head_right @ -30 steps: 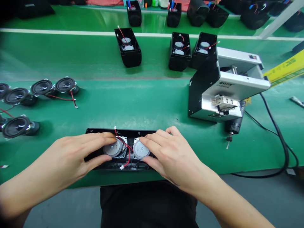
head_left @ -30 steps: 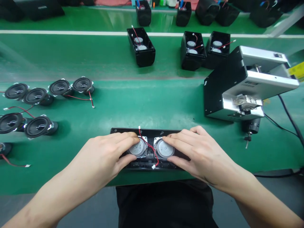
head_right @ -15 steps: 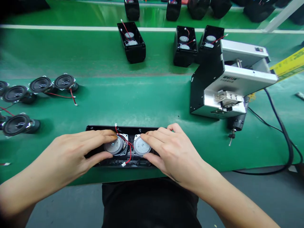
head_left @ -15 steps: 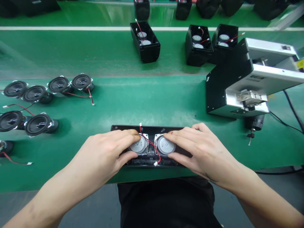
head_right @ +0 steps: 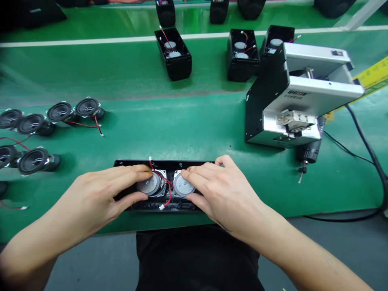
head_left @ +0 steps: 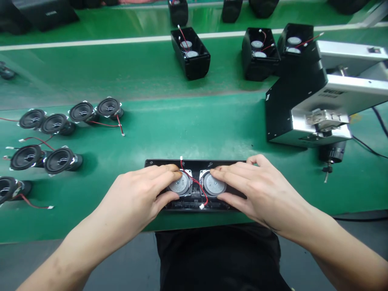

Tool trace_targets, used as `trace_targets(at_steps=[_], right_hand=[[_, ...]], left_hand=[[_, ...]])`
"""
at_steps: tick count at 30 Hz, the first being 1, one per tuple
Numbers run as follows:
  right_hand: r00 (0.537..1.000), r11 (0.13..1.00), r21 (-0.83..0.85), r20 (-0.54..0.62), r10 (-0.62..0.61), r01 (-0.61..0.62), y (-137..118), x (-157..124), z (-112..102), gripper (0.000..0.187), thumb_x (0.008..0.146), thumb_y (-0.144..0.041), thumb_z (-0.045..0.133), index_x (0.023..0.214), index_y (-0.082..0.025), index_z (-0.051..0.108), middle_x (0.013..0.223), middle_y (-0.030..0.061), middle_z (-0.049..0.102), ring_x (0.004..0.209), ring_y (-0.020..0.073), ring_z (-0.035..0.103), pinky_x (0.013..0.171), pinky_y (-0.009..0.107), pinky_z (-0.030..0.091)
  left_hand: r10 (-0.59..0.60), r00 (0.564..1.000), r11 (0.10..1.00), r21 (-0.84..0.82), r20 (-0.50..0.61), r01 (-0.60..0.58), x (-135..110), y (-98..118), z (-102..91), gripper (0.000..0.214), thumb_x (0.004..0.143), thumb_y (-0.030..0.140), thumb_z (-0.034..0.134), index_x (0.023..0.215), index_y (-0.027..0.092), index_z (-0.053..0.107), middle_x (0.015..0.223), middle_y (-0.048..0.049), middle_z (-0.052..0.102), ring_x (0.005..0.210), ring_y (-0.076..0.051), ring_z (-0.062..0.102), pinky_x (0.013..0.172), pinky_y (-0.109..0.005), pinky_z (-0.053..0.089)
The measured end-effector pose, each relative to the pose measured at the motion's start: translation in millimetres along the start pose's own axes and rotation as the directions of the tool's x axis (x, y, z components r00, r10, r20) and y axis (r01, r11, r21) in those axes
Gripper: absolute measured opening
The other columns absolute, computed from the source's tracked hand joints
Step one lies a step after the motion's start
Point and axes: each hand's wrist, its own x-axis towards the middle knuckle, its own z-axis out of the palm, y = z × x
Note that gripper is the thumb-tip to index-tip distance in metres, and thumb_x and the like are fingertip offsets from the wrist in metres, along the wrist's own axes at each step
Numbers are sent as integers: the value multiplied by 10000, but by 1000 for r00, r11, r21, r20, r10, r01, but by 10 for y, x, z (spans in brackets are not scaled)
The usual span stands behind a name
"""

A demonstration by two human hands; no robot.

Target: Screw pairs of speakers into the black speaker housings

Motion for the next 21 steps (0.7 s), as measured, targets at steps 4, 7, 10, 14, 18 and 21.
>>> trace_targets(at_steps=[4,7,10,14,18,21], right_hand=[[1000,1000,-1,-17,-4,4,-6,-18,5,258,1169,-331,574,1341,-178,692,1235,49,829,1048,234,788,862,407,359],[999,1000,3,-41,-10,10,-5,-11,20,264,1178,-336,553,1330,-174,695,1222,54,832,1028,231,787,853,403,357],[999,1000,4,-44,-7,8,4,-3,34,260,1167,-339,584,1335,-179,700,1249,53,833,1040,235,787,860,407,356],[999,1000,18,-46,-5,5,16,-6,42,246,1145,-326,632,1324,-176,709,1249,51,836,1050,243,791,854,420,358],[999,1000,19,-45,3,-2,14,16,62,264,1113,-315,690,1331,-166,705,1237,55,834,1041,253,792,845,433,373],[1000,1000,12,-22,-12,12,-6,27,25,310,1107,-310,697,1372,-149,686,1312,74,812,1100,272,780,843,451,418]], left_hand=[[23,1000,1000,9,-5,-23,-14,3,11,316,1140,402,536,1277,184,719,1353,-97,815,1150,-303,828,908,-468,700],[50,999,999,4,-4,-50,-19,-18,15,312,1138,392,547,1280,182,729,1358,-104,814,1161,-301,827,926,-456,697],[62,998,998,-14,-8,-63,-26,-49,13,308,1130,390,573,1290,184,736,1357,-107,815,1172,-299,825,932,-445,698],[66,998,997,-26,1,-66,-36,-74,7,298,1119,389,603,1284,190,752,1355,-99,817,1182,-294,823,937,-438,700],[63,998,997,-33,2,-63,-17,-80,22,320,1122,413,594,1278,192,766,1348,-93,822,1174,-286,826,971,-438,697],[46,999,998,-37,5,-46,-17,-104,41,344,1128,439,573,1285,203,766,1346,-91,822,1176,-289,821,977,-449,698]])
